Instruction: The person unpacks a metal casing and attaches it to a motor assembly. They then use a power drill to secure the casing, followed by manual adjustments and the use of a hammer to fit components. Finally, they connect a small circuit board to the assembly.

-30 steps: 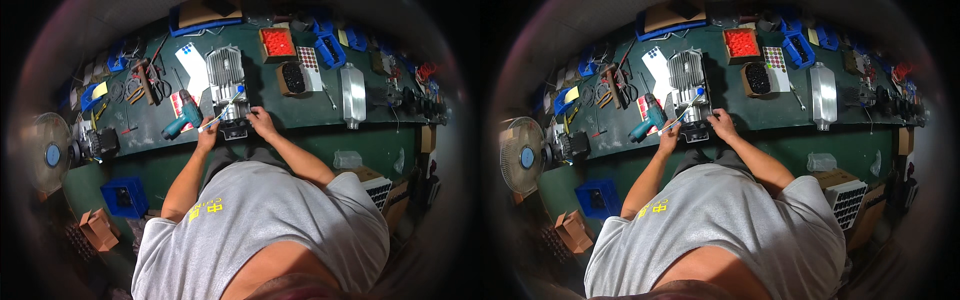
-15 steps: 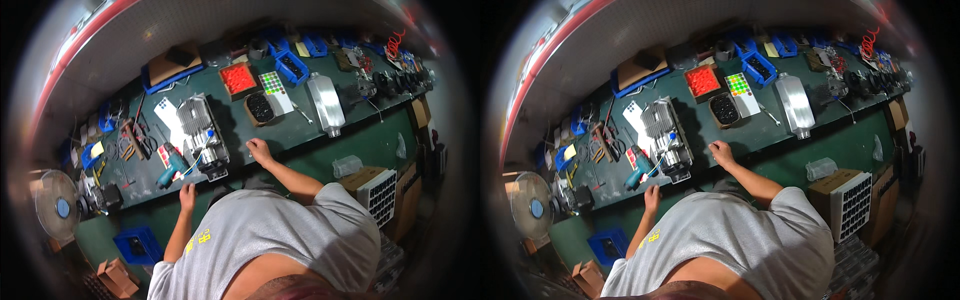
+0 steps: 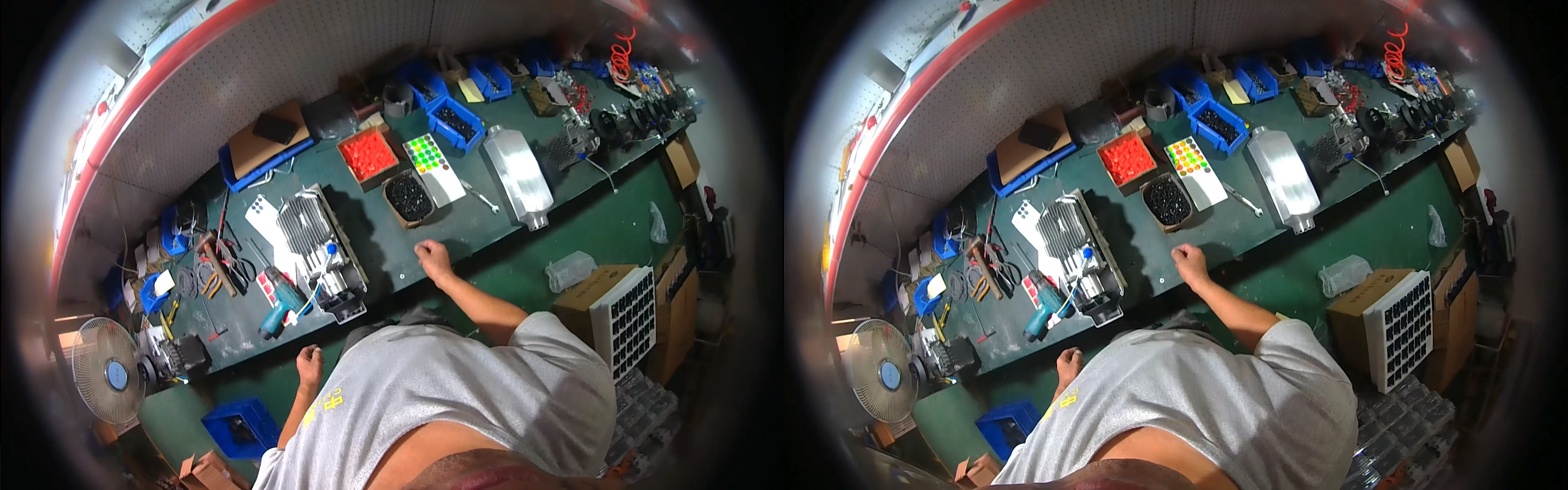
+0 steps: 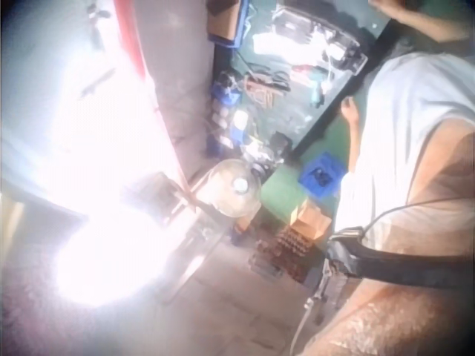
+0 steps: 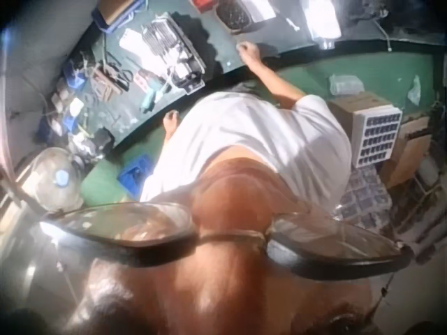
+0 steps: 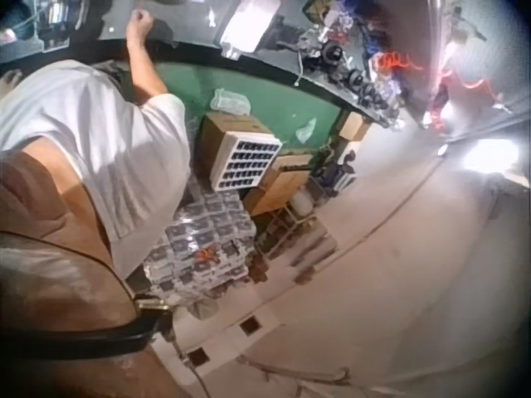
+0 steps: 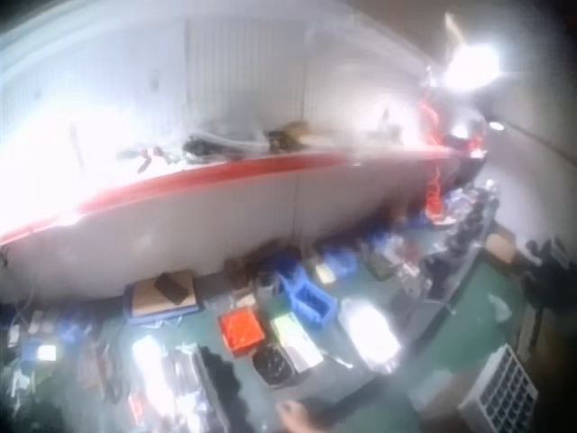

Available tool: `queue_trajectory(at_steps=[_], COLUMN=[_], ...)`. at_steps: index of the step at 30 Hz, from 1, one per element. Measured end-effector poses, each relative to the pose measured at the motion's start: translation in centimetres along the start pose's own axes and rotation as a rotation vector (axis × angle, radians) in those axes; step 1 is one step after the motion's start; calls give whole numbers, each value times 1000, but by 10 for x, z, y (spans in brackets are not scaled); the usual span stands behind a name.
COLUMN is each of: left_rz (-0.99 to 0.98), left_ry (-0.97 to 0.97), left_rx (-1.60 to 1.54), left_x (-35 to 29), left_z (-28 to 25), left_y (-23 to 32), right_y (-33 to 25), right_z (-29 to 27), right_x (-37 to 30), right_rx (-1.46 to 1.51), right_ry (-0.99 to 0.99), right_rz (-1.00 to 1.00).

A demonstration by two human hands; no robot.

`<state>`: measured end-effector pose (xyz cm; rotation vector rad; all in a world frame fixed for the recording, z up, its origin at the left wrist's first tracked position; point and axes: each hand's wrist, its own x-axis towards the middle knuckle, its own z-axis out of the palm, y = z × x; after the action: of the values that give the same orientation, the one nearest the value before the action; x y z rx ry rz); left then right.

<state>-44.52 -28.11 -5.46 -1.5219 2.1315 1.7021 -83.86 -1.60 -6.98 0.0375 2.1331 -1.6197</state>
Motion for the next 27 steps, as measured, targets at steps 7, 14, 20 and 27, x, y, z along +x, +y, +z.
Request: queue_trajectory(at_steps=[7,14,20,27], left_rz=[59,131,218,267], left_ry=[-36,12,-19,277], left_rx=[-15,-107,-211,-23], left_x=[52,85,100,109], left_z=[-9,-14,-7,-36], left_y=[9,12,-11,-21], right_y=[5,-4,-22,-34], right_z=[0,-7,-20,-60], right_x=[-44,-89,-103,-31], right_rx=[-10,-4,-2,-42], right_ry=[40,29,48,138], right_rz=[58,277,286,-48])
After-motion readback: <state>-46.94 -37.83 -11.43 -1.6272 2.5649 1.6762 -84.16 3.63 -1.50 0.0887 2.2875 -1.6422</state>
